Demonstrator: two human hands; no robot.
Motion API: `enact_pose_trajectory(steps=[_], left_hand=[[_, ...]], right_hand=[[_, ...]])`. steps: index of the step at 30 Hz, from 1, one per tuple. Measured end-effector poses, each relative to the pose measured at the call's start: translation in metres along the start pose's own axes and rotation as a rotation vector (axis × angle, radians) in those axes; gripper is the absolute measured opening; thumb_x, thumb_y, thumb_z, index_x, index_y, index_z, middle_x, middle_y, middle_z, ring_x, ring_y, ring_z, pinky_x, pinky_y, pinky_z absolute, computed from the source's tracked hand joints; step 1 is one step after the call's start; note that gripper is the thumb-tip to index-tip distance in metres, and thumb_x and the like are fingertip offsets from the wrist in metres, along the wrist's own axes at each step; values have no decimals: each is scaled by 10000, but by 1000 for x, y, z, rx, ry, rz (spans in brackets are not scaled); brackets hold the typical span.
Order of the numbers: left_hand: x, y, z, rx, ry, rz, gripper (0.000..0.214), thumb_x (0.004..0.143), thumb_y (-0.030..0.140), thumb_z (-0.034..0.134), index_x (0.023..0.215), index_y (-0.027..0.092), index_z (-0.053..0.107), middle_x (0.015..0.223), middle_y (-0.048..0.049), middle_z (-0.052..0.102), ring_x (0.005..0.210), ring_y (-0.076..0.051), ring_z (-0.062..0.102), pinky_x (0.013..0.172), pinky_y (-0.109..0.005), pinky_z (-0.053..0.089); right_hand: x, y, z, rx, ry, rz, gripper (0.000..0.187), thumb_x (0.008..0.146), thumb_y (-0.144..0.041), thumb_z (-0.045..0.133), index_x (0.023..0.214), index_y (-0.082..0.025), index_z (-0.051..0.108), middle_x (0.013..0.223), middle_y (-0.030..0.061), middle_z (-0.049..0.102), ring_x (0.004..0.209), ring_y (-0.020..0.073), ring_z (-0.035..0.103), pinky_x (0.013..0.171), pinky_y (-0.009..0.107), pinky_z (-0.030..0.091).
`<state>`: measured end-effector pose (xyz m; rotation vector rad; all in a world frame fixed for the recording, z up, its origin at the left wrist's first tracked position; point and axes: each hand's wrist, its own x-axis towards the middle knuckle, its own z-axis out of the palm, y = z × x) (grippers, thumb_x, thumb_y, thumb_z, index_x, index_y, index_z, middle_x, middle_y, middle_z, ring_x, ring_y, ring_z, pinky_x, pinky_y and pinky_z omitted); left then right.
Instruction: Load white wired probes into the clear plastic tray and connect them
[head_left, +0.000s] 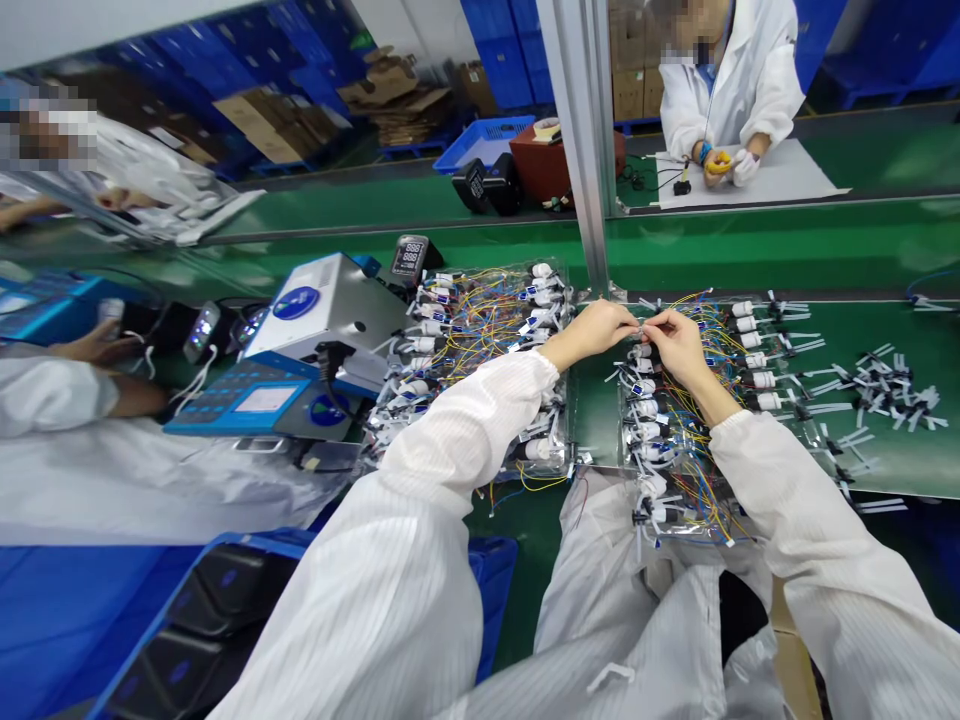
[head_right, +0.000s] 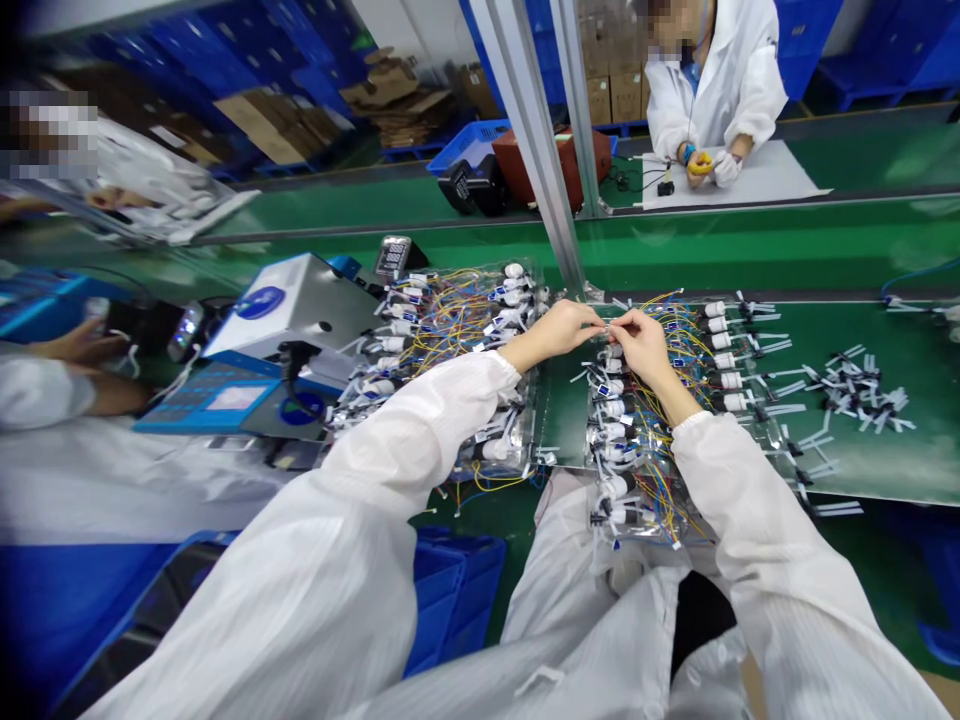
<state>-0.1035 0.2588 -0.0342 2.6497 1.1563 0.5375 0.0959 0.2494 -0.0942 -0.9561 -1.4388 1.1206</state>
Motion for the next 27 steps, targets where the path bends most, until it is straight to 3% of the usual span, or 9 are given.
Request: enact_pose_trajectory(steps=[10,18,23,27], left_hand=[[0,-2,4,104,-78,70,250,1006,273,605,1020,148,822,949,-130,792,927,-248,733,875,-347,527],[6,-7,5,33,20,-42,220,987,238,621,1069,176,815,1081,-112,808,1016,-245,726,954,-355,526],[7,-8,6,42,63,-70,226,990,217,602,1086,172,801,1083,-113,800,1033,-246,715,973,-360,516],[8,-11,8,25,46,-85,226,983,211,602,1076,160,802,1060,-121,797,985,-239,721,928,-341,519]], right_hand=[[-1,5,2,-76,-46,-57,229,823,-442,769,818,-227,689,796,35,712,720,224,707,725,392,608],[7,13,2,152,16,155,407,823,-610,764,938,-243,632,669,-9,652,570,207,693,563,364,614],[13,13,2,38,44,85,345,853,-545,731,951,-228,637,780,17,678,594,198,707,562,351,613],[19,-2,-5,41,108,39,260,907,-458,644,1026,-228,626,1025,61,696,623,169,707,589,343,615]])
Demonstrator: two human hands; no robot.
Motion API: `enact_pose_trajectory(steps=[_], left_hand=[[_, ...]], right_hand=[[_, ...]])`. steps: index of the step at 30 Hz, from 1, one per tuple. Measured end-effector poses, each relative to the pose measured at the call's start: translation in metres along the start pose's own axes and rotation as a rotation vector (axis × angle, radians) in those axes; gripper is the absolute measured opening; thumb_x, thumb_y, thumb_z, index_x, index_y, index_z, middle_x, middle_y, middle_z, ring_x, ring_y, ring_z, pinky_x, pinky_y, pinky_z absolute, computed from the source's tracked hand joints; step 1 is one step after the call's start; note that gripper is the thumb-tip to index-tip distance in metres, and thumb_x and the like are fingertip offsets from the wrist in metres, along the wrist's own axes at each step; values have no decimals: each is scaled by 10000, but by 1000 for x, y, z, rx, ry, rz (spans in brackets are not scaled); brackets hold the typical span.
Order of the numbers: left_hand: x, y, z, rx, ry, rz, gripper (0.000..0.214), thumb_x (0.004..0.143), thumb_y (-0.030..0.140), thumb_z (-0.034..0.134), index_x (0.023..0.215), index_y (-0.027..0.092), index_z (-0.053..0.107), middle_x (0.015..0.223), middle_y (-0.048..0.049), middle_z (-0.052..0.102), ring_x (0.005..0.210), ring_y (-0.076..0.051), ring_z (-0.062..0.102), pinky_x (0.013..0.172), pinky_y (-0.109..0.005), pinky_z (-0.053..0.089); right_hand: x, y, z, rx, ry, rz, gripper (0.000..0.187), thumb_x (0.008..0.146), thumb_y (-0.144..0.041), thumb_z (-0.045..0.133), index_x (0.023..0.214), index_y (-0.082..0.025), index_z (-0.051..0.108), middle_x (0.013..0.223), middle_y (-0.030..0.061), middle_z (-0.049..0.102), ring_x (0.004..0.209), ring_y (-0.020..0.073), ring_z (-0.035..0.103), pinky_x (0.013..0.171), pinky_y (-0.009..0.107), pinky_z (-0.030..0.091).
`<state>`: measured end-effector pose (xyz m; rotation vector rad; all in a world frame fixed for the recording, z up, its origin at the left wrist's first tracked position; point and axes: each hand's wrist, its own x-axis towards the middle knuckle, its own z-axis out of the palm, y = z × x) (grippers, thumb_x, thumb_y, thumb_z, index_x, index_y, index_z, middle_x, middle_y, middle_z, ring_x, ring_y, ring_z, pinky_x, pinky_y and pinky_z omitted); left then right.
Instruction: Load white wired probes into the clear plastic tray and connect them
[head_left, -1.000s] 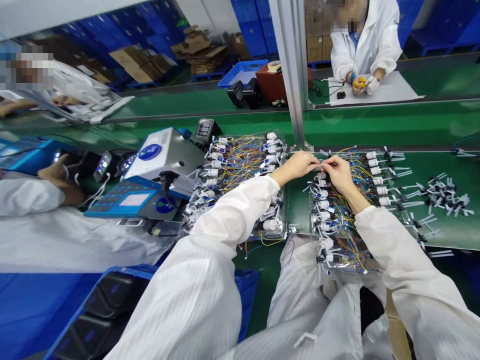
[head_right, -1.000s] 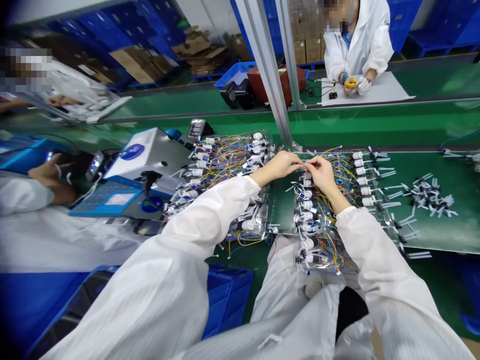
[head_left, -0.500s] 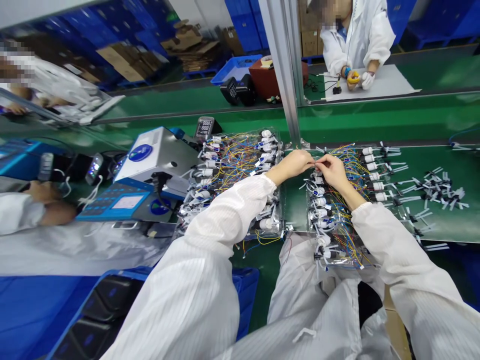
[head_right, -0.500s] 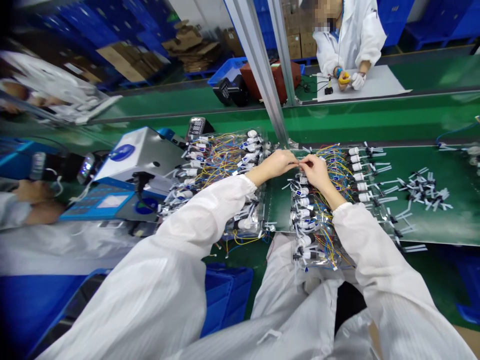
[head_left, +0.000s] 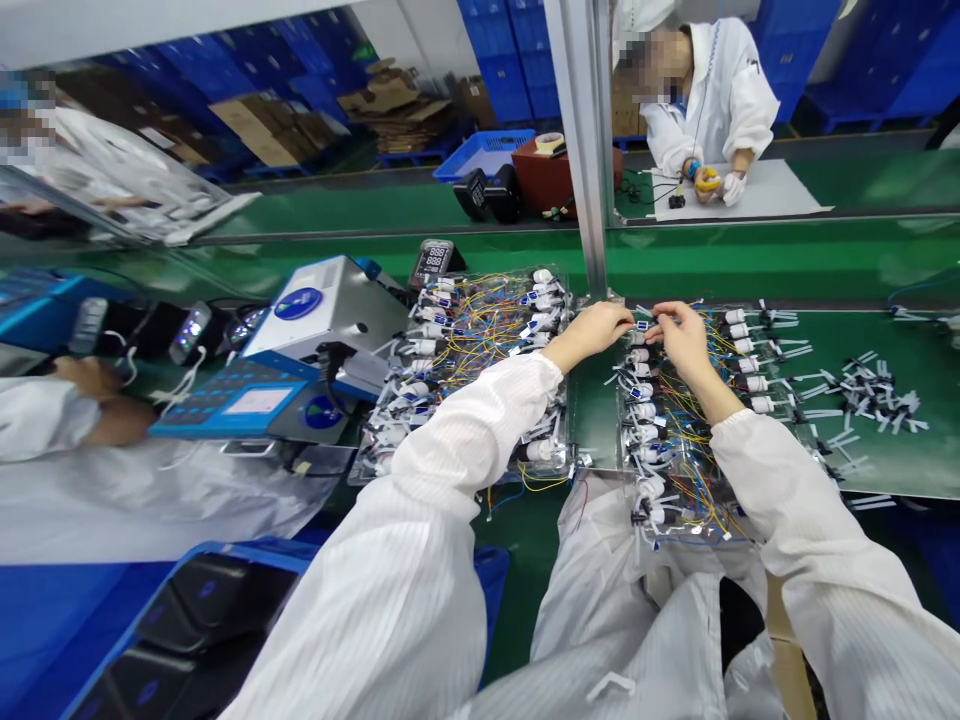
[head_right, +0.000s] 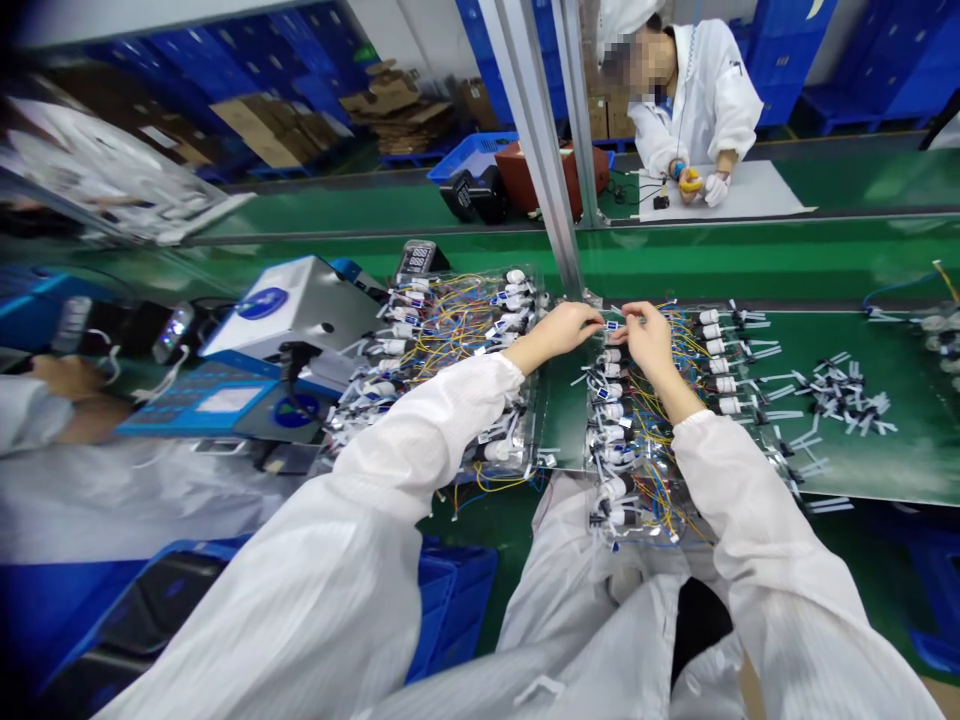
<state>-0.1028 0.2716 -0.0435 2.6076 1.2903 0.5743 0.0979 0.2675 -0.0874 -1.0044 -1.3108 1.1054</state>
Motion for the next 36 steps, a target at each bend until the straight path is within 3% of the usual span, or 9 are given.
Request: enact_pose_trajectory(steps=[6,9,11,14,17,23,26,29,36], left_hand=[[-1,-3,4,-64,-215,156,217,944,307,688,1067,183,817,1006,-103,797,942,-208,722,908,-296,514],[-1,3,1,-74,-132,122,312,1009,376,591,1122,167,793,1074,-118,786,974,-219,714,910,-316,513],[0,7,-1,-67,-15,28,363,1047,375,505,1072,144,783,1057,-134,774,958,-231,706,899,-336,516],[1,7,0,-91,92,-92,340,1053,314,471,1045,131,757,1048,-146,757,961,-243,697,918,-360,523],[3,1,7,-149,106,-143,261,996,239,572,1167,97,710,1160,-177,733,1058,-261,690,986,-381,523],[15,-11,7,-562,257,-292,658,898,312,765,1477,92,543,1419,-238,634,1081,-226,710,962,-346,556],[22,-6,-5,-719,109,-194,476,903,325,757,1321,104,704,1230,-173,762,962,-201,736,878,-306,566],[25,7,-16,-610,50,-109,279,935,348,715,1039,113,825,912,-99,813,827,-195,728,809,-291,548],[35,16,-14,-479,377,-194,208,947,298,699,988,139,827,1120,-135,772,1013,-213,719,904,-306,540]], right_hand=[[23,-33,-35,-337,130,-255,307,987,-349,499,1267,-255,585,1050,67,685,785,192,711,719,338,599],[42,-44,-47,-666,133,-405,287,990,-278,472,1185,-198,667,1066,111,700,954,264,690,887,432,581],[54,-44,-46,-848,33,-445,212,960,-265,548,1034,-178,726,1024,130,708,1040,314,654,994,504,530],[65,-34,-35,-1033,-178,-438,116,843,-286,758,867,-172,756,1013,157,711,1162,397,580,1079,596,435],[67,-23,-25,-1119,-259,-370,101,769,-226,832,742,-178,748,982,151,714,1201,428,549,1087,649,378],[55,-37,-36,-727,-334,-368,111,876,-312,726,881,-228,798,939,68,754,933,255,676,934,412,510],[46,-48,-42,-573,-322,-407,163,905,-360,704,924,-233,804,958,60,777,882,240,698,868,371,525],[40,-55,-47,-636,-310,-367,152,901,-329,713,954,-217,799,905,59,783,797,230,695,794,354,529],[30,-74,-72,-1169,-360,-192,279,920,-286,689,1174,-191,753,866,77,780,829,251,711,828,348,526]])
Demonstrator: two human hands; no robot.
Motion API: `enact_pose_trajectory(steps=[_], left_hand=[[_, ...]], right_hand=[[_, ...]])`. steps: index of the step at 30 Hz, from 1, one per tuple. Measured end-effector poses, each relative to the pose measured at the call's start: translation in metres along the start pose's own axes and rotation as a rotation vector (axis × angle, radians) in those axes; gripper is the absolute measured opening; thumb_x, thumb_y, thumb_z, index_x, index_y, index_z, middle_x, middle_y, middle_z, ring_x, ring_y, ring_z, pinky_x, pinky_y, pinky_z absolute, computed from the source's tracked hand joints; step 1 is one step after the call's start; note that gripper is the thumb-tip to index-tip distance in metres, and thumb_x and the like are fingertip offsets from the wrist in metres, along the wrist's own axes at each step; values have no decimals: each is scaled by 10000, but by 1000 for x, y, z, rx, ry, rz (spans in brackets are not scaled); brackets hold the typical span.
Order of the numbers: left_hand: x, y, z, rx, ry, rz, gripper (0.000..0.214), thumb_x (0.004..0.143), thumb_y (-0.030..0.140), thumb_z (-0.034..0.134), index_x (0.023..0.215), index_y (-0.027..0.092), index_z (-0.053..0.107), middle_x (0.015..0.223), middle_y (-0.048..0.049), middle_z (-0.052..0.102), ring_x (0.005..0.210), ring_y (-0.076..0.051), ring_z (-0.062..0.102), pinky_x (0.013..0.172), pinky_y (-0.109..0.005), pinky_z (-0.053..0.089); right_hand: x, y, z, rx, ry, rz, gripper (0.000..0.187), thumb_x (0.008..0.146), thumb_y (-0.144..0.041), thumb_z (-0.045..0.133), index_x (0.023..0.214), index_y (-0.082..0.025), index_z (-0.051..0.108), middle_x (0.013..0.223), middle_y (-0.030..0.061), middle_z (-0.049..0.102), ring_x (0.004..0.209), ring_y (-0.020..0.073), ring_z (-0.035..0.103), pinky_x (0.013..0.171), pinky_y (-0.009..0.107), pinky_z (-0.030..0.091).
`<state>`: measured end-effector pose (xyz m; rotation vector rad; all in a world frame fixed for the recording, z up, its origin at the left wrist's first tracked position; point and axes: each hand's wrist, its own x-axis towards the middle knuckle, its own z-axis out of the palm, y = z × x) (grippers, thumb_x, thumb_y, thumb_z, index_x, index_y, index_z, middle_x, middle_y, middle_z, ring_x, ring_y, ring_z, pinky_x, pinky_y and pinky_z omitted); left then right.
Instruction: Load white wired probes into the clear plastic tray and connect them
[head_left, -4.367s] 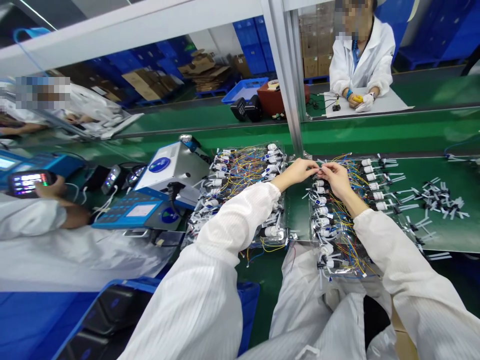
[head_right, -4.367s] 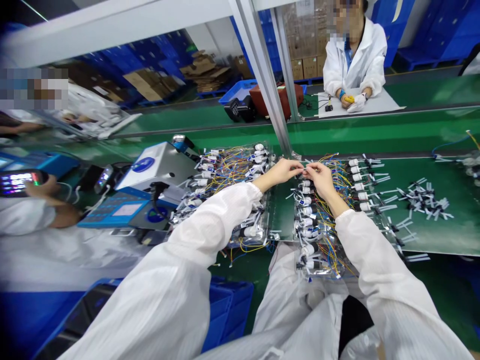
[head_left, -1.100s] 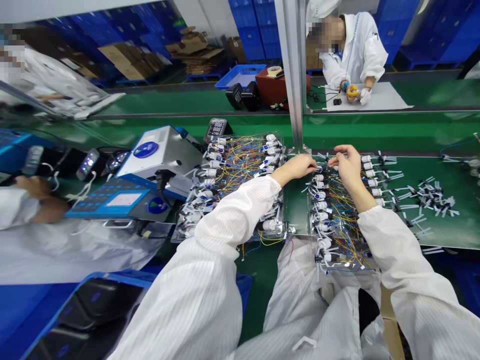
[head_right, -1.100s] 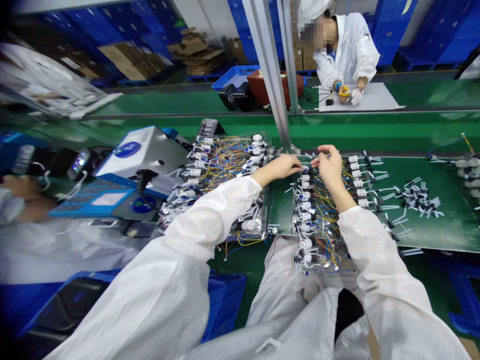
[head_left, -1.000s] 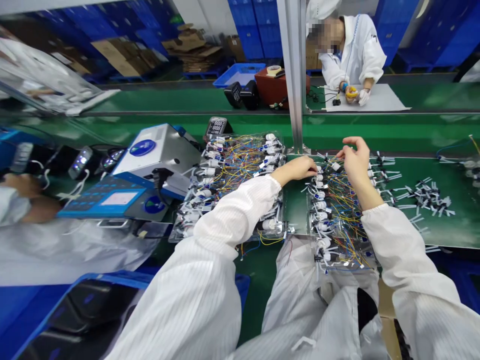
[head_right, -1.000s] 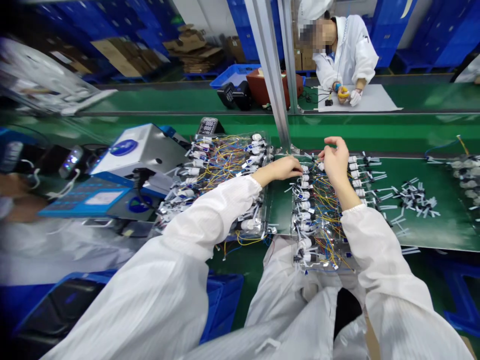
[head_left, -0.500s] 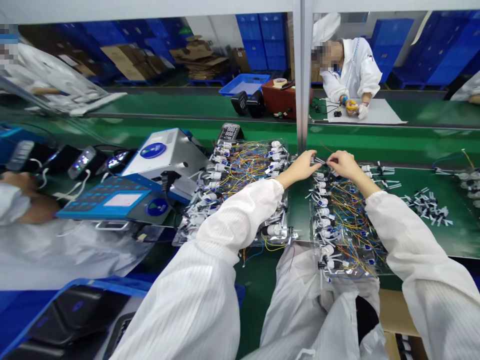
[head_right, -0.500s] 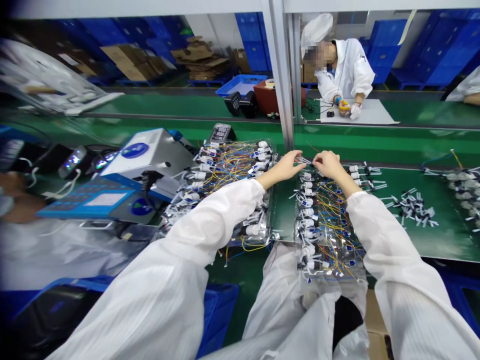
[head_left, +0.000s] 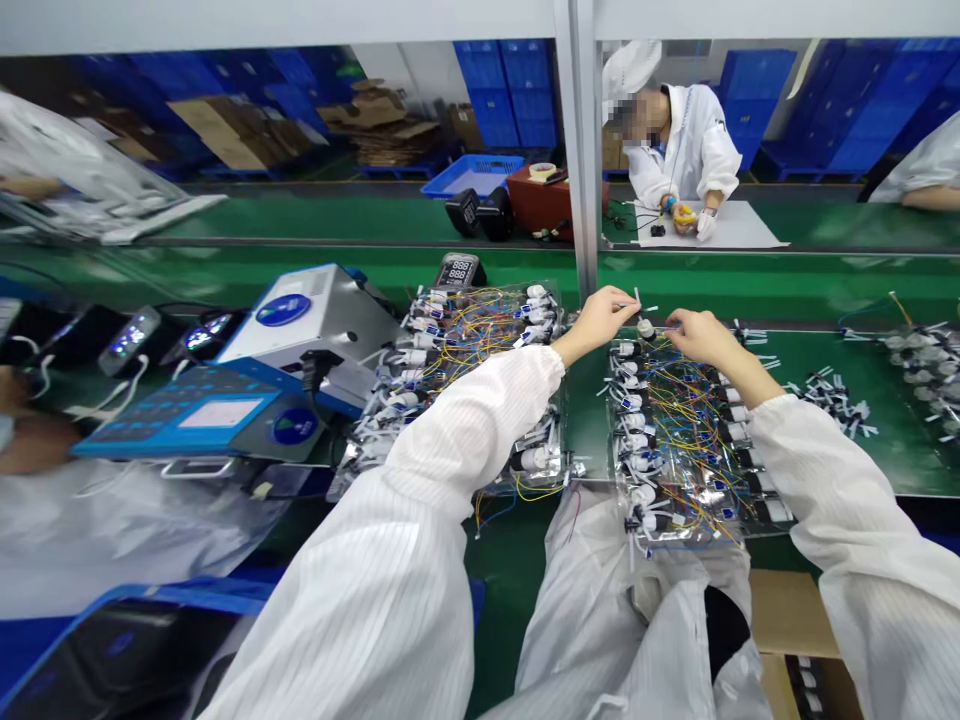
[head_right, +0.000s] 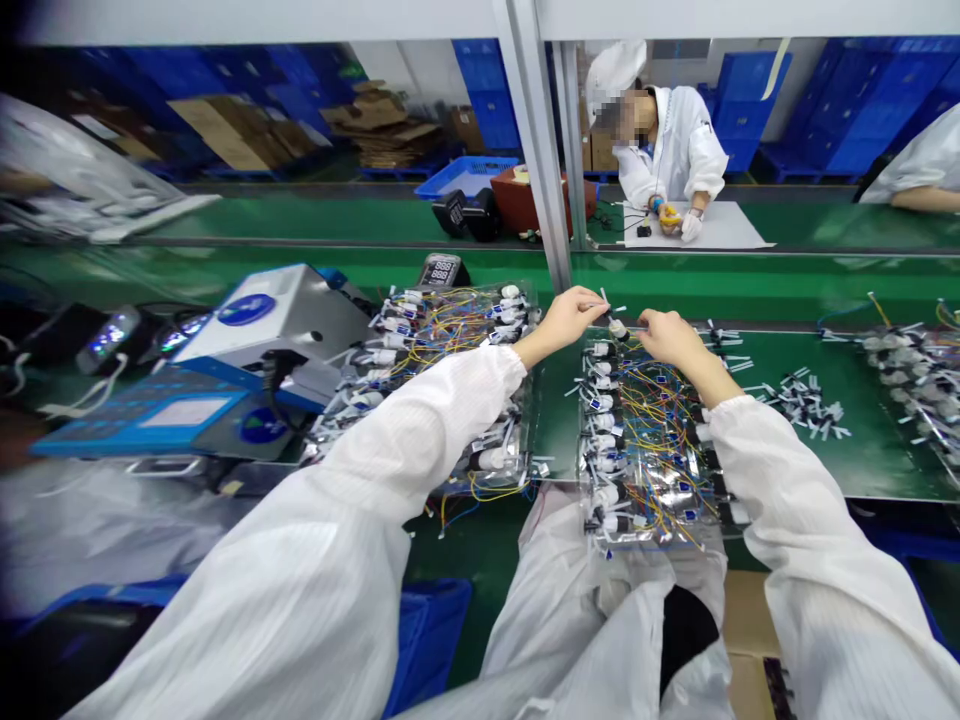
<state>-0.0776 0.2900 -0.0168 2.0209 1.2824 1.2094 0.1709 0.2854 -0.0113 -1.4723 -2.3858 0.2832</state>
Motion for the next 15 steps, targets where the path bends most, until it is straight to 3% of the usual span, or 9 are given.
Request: enact_pose_trajectory(steps=[4,8,10,13,15], left_hand=[[8,-5,4,-124,-93,-67,250,944,353,695,996,142,819,1024,-108,806,906,-213,741,859,-310,550],[13,-2,9,-191,-146,-20,250,956,365,672,995,149,791,986,-89,805,867,-188,739,833,-285,550],[15,1,12,-199,-160,-44,246,964,371,661,991,151,769,912,-76,791,819,-174,731,794,-271,551],[18,6,14,-246,-175,-143,232,978,367,645,992,151,731,831,-64,764,748,-164,723,713,-254,554],[20,9,14,-295,-147,-211,215,986,358,636,986,156,707,841,-65,757,754,-168,732,669,-242,555]], right_hand=[[-11,3,-10,-11,-73,-44,317,927,-367,681,1191,-208,756,848,58,746,803,235,687,828,338,525],[-13,-1,-7,-48,115,-161,507,874,-355,723,1358,-207,684,1254,156,661,1079,313,650,952,428,517],[-10,-3,-3,-43,167,-214,499,850,-365,752,1327,-225,703,1396,170,588,1204,359,597,1003,489,496],[-5,-5,2,132,113,-243,228,890,-346,704,1061,-219,788,1214,131,708,1113,322,654,980,467,514],[-5,-5,3,291,112,-241,183,923,-303,635,953,-211,791,1033,97,765,983,272,701,932,418,537]])
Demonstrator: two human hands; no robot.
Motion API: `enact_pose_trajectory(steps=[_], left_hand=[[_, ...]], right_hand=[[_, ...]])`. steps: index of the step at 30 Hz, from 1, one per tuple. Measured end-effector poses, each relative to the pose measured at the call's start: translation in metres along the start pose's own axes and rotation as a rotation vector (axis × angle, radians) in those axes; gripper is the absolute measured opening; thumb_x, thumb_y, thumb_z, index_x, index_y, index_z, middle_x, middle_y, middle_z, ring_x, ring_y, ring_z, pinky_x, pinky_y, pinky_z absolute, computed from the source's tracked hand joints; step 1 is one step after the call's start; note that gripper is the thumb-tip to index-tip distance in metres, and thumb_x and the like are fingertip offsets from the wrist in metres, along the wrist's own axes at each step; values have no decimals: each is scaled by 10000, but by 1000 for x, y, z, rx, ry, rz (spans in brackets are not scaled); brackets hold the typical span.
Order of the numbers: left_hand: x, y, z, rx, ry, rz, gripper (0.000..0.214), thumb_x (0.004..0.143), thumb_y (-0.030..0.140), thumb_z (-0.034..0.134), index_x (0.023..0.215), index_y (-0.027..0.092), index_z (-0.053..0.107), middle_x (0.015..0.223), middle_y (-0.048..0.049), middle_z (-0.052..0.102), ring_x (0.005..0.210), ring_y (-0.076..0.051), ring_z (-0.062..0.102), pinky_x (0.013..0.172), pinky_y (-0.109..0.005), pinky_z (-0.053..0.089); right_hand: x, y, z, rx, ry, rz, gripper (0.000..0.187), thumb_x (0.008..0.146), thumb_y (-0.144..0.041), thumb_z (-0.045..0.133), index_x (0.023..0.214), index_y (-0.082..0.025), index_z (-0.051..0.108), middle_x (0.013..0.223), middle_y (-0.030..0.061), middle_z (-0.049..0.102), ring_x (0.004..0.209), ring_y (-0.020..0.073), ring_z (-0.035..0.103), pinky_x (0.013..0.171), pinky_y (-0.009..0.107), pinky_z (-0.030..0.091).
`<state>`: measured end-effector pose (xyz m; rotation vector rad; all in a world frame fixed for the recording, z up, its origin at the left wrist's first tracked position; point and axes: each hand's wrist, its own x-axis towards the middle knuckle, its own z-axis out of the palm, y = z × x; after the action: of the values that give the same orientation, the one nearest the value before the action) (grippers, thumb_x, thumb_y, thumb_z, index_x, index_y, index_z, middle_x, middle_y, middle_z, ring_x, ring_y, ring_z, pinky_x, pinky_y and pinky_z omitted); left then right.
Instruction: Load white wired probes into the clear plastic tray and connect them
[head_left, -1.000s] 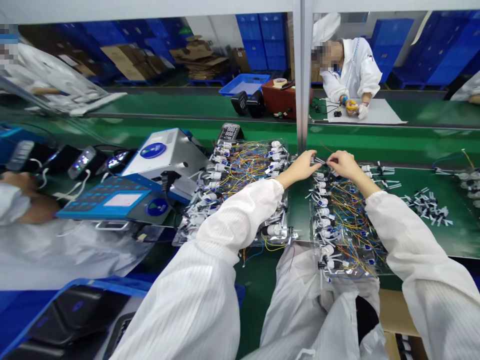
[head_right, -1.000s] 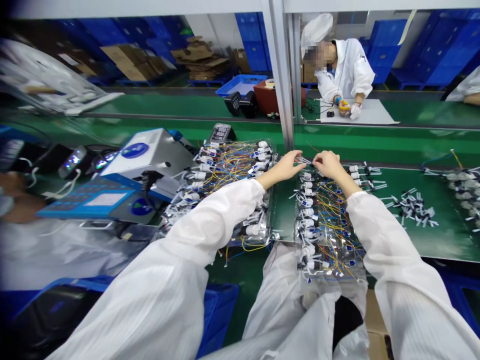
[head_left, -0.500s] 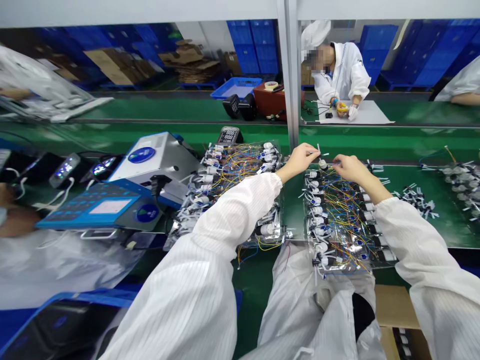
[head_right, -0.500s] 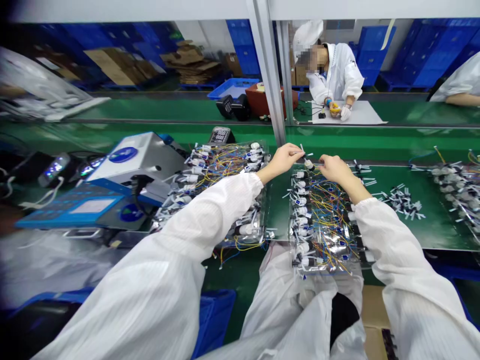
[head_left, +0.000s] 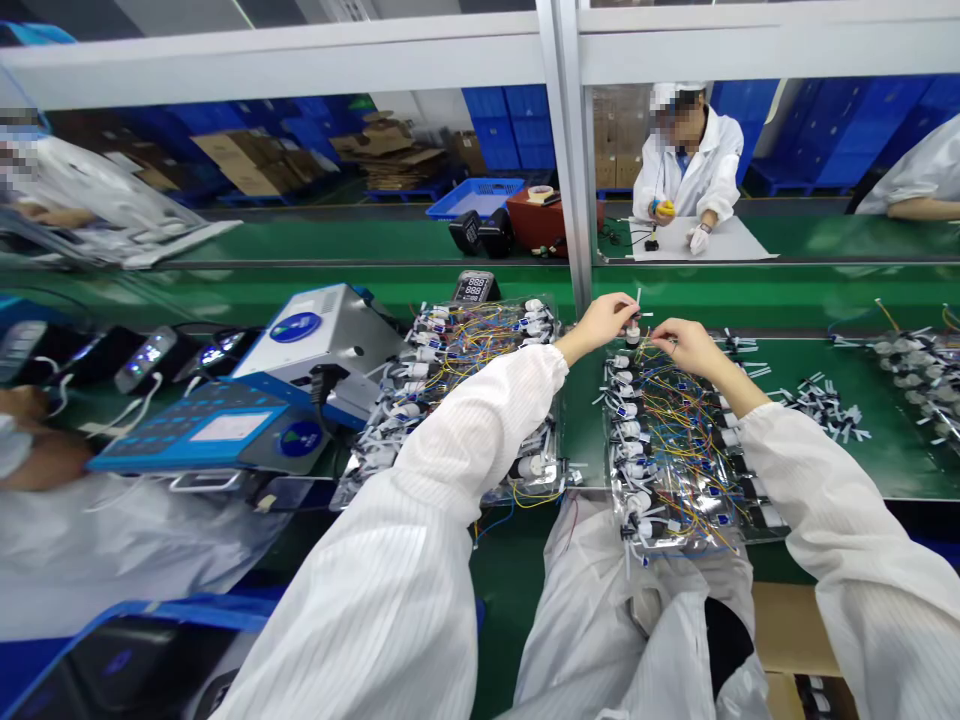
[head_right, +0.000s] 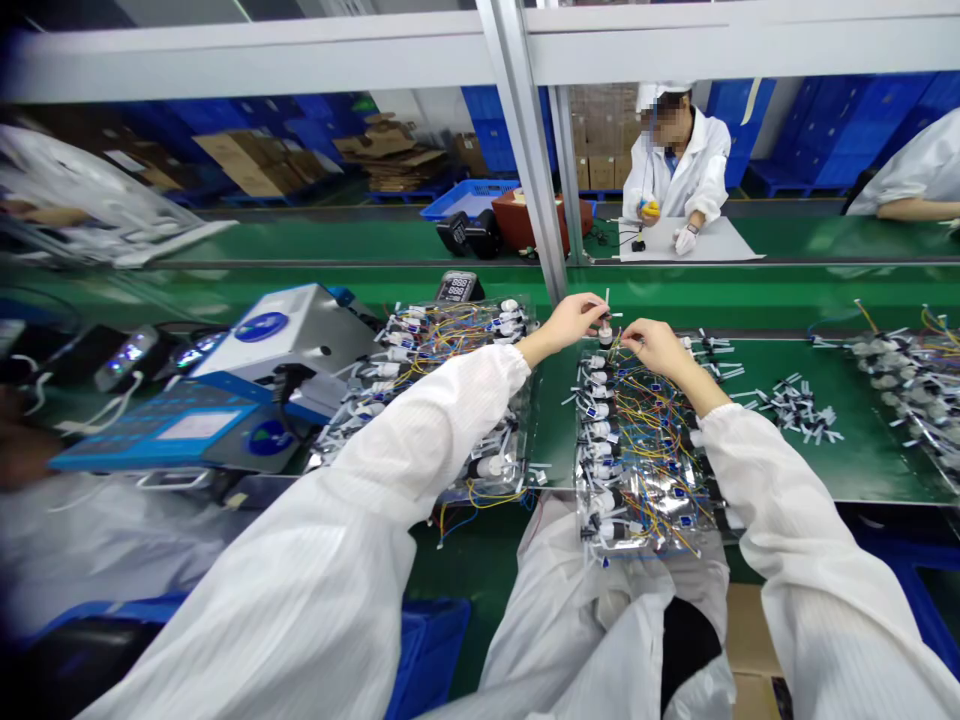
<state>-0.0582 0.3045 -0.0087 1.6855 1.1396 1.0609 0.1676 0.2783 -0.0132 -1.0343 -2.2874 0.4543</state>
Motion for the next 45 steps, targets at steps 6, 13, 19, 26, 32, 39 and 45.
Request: enact_pose_trajectory(steps=[6,13,19,26,32,39,45], left_hand=[[5,23,-5,-281,306,-44,133,1029,303,586,1023,175,624,1001,-62,747,848,-154,761,666,-217,582],[17,83,-17,-385,370,209,207,1030,404,620,1094,207,626,1026,-41,736,919,-138,763,757,-219,612],[9,161,-13,-383,411,402,256,1062,432,554,1181,213,613,1054,-9,695,1123,-188,749,889,-283,621],[-12,202,-45,-608,564,512,161,1130,266,386,1149,268,546,1194,29,683,1133,-142,728,983,-339,623],[7,186,-121,-680,791,518,336,1145,429,235,1248,358,547,1326,63,675,1347,-129,578,1095,-334,557],[9,93,-102,-389,831,328,438,1045,621,480,1261,263,609,1185,-20,715,1019,-127,726,892,-290,614],[-12,-1,-47,-164,411,45,236,903,363,727,1024,160,734,998,-68,771,816,-140,743,745,-254,604]], right_hand=[[-26,-16,-23,175,-248,-95,134,867,-346,721,848,-243,804,974,65,788,963,259,733,965,427,547],[-19,-22,-71,554,320,18,277,892,-524,696,933,-255,747,1246,58,720,1190,293,675,1036,469,550],[29,-36,-32,510,124,88,594,711,-535,888,1203,-249,715,1187,84,753,1145,284,686,1058,468,536],[44,-44,-44,527,125,193,344,861,-525,769,809,-185,751,762,59,759,735,182,689,804,343,549],[32,-26,-83,639,-106,287,390,646,-426,984,732,-183,691,614,20,660,606,176,636,693,357,548],[0,53,-100,1089,430,451,405,859,-489,801,730,-240,510,591,-62,394,545,116,473,696,337,604],[-5,94,-87,1061,739,742,238,779,-116,745,707,-198,534,659,-20,502,503,66,371,447,211,411]])
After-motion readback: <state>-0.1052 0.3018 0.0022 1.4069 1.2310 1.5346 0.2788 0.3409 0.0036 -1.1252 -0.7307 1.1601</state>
